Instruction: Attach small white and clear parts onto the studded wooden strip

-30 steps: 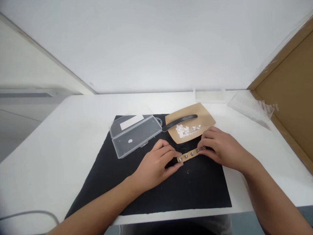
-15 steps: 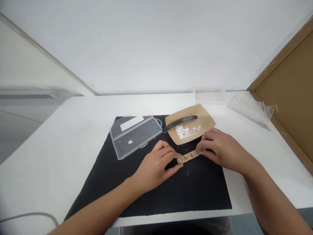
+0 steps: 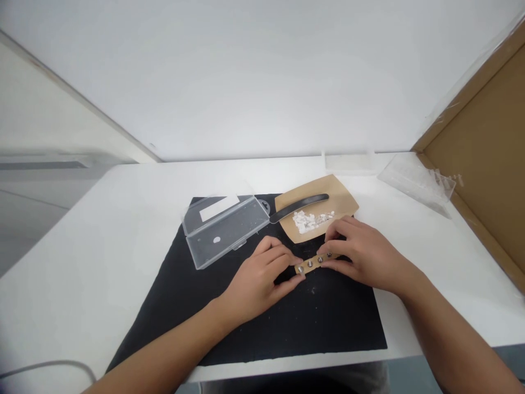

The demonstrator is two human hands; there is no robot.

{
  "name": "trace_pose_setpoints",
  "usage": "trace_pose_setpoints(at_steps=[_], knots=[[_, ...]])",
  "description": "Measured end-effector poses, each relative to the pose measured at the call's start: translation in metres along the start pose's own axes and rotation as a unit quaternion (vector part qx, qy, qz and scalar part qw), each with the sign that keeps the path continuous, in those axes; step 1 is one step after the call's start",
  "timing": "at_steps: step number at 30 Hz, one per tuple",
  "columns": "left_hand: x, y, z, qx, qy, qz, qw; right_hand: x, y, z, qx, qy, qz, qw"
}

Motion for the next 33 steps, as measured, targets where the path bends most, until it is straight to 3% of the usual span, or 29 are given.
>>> trace_pose_setpoints(at_steps=[5, 10, 14, 17, 23, 26, 33], knots=[[0.000, 0.001, -0.001, -0.001, 0.001, 0.007, 1.000, 0.001, -0.001, 0.001, -0.007, -0.007, 0.001, 1.000], [-0.001, 0.001, -0.001, -0.005, -0.001, 0.012, 1.000, -0.027, -0.008, -0.007, 0.000, -0.095, -0.043, 0.995], [-0.001, 0.001, 0.000, -0.004, 0.001, 0.015, 1.000, -0.061, -0.027, -0.030, 0.076, -0.203, -0.133, 0.967], [-0.003, 0.000, 0.001, 0.002, -0.001, 0.020, 1.000, -0.077, -0.048, -0.052, 0.153, -0.233, -0.195, 0.940], [-0.004, 0.001, 0.004, 0.023, 0.027, 0.020, 0.999, -0.074, -0.095, -0.081, 0.263, -0.166, -0.208, 0.927], [-0.004, 0.003, 0.006, 0.036, 0.054, 0.007, 0.998, -0.067, -0.104, -0.084, 0.266, -0.127, -0.189, 0.937], [-0.005, 0.005, 0.007, 0.045, 0.089, 0.001, 0.995, -0.056, -0.103, -0.079, 0.232, -0.112, -0.184, 0.949]])
Point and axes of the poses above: each hand's wrist, its own z-axis towards the middle knuckle, its own x-axis out of the palm, y = z × x, the point moved 9 cm from there along z, towards the middle knuckle, and after that the axes turned 15 degrees about -x, right-handed, at the moved point
